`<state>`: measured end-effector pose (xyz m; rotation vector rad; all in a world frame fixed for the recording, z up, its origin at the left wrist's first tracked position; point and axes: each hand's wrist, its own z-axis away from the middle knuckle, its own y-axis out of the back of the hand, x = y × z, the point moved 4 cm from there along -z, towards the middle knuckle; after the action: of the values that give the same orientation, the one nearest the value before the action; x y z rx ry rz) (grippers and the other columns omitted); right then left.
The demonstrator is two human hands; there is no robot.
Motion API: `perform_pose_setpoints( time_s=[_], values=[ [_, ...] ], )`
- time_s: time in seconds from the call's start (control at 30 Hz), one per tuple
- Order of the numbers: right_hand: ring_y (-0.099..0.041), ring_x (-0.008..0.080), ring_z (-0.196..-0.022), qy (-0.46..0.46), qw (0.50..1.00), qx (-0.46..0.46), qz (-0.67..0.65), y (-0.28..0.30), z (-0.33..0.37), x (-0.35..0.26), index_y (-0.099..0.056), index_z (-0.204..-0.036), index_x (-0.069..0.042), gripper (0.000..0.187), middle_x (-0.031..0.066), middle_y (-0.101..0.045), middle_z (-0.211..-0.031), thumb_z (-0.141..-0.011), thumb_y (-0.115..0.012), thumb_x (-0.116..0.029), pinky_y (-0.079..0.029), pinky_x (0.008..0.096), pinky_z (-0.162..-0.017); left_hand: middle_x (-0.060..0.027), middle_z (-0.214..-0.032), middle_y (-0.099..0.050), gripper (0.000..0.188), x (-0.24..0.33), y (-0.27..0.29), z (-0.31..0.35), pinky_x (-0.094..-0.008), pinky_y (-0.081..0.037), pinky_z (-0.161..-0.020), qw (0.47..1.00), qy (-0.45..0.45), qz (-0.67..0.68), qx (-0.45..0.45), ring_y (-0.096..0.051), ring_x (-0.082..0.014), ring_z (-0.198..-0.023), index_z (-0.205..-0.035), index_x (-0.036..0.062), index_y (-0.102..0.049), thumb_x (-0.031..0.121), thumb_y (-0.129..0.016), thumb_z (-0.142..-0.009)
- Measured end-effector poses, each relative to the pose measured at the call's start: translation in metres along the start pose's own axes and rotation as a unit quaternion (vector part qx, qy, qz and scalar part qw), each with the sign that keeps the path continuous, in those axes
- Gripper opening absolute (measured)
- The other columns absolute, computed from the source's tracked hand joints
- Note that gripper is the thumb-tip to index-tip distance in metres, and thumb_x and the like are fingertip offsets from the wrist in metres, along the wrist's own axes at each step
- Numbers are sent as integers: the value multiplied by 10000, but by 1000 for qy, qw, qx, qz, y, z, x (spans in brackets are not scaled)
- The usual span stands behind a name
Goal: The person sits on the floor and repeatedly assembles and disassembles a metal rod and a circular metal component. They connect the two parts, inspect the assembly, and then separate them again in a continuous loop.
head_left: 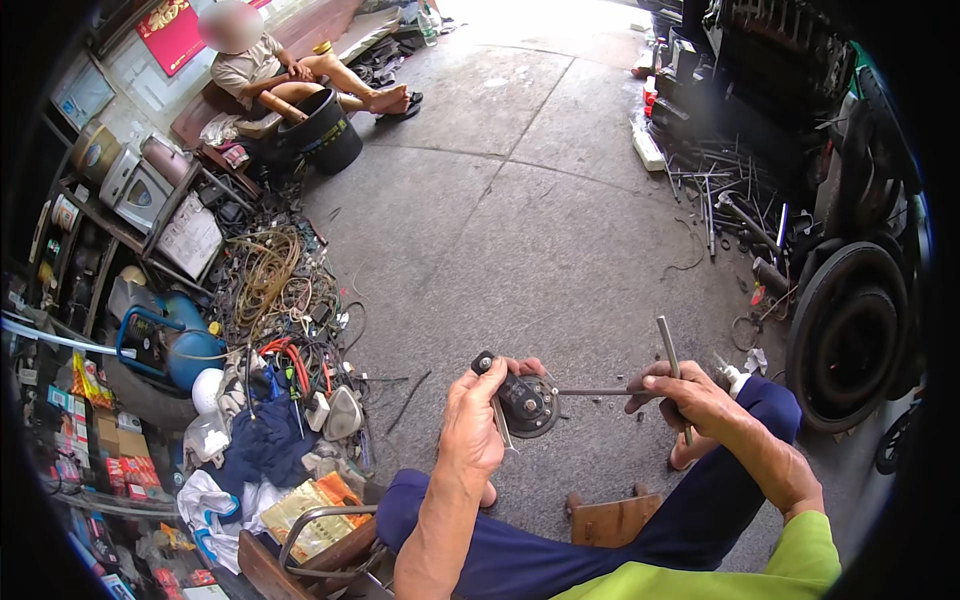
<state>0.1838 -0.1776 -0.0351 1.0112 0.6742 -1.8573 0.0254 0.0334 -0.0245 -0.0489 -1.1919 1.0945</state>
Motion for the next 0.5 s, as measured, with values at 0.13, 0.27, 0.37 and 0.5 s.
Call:
perform_pose_setpoints(
  time_s=[0.13, 0.27, 0.37, 0.5],
  values=[
    [-473, 64, -418, 4, 999, -7, 43, -4, -2, 8, -606, -1098, 6, 339, 93, -709, -911, -976, -496, -290, -352, 210, -376, -203, -998, -665, 215, -1, 5, -1, -345, -513, -870, 999, -28, -18, 3, -634, -227, -949, -898, -15, -618, 157, -511, -969],
    [-516, 79, -442, -1, 998, 19, 68, -3, -4, 13, -612, -1067, 19, 362, 93, -703, -908, -985, -484, -310, -412, 219, -409, -196, -1001, -666, 207, -3, 5, 0, -347, -505, -880, 999, -17, -29, 1, -634, -231, -956, -900, -12, -625, 155, -518, -960],
    [-528, 82, -455, -1, 997, 26, 73, -3, -2, 14, -617, -1051, 23, 377, 97, -701, -911, -989, -478, -322, -433, 222, -424, -192, -1003, -666, 206, -4, 4, -1, -343, -505, -877, 1000, -10, -22, -8, -634, -233, -965, -900, -12, -628, 156, -524, -955],
    [-539, 85, -469, 5, 996, 20, 82, -3, -1, 14, -622, -1037, 25, 393, 102, -698, -909, -991, -480, -340, -443, 226, -435, -188, -1005, -666, 203, -3, 0, 0, -344, -508, -875, 1000, -4, -10, -17, -635, -234, -976, -906, -15, -627, 157, -529, -953]
  ],
)
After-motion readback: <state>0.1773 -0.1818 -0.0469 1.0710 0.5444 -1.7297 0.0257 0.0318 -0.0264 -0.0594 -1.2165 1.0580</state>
